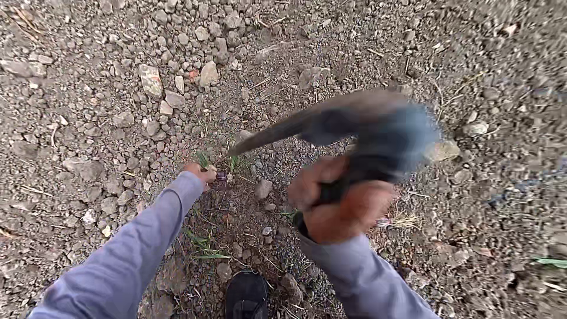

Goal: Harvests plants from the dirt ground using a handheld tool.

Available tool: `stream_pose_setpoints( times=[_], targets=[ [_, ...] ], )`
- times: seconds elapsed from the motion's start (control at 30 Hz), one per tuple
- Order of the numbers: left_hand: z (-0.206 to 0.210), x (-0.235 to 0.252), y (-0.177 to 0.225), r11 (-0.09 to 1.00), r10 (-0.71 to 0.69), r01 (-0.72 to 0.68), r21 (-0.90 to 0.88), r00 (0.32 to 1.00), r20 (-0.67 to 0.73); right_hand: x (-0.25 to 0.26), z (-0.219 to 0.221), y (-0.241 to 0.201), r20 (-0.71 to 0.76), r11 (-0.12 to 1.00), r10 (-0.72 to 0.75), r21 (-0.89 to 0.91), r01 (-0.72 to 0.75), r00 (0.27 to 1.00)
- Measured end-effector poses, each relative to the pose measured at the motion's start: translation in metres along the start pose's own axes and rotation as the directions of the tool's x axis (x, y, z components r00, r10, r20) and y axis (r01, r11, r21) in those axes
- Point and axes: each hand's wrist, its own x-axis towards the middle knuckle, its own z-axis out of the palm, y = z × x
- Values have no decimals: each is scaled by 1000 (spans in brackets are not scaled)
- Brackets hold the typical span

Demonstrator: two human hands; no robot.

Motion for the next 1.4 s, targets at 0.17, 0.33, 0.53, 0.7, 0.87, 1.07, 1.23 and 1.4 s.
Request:
stream_pose_setpoints(
  times=[0.17,0.33,0.53,0.7,0.87,1.07,1.23,1.4],
  targets=[
    [38,-6,49,833,133,-175,526,984,117,-40,-11,67,-66,719,497,-527,-453,865],
    [115,-5,40,600,-63,-193,776,956,287,-66,-56,-75,43,938,210,-291,-189,977],
    [62,-13,69,699,349,-382,604,920,179,-134,-94,-67,-42,784,310,-554,-280,950],
    [124,-82,110,416,786,-819,396,543,297,-145,-100,-158,-190,824,293,-447,-348,937],
    [208,-108,119,304,577,-773,557,615,538,-173,-141,-149,-113,702,209,-674,-229,971],
    [134,-104,127,324,595,-703,633,672,442,-146,-139,-174,-118,924,79,-365,-117,990],
    [43,-83,62,430,522,-615,661,767,374,-88,-103,-144,78,993,-70,-88,77,995],
    [73,-88,67,551,461,-534,642,835,300,-97,-75,-13,-4,764,236,-617,-188,972]
  ],
)
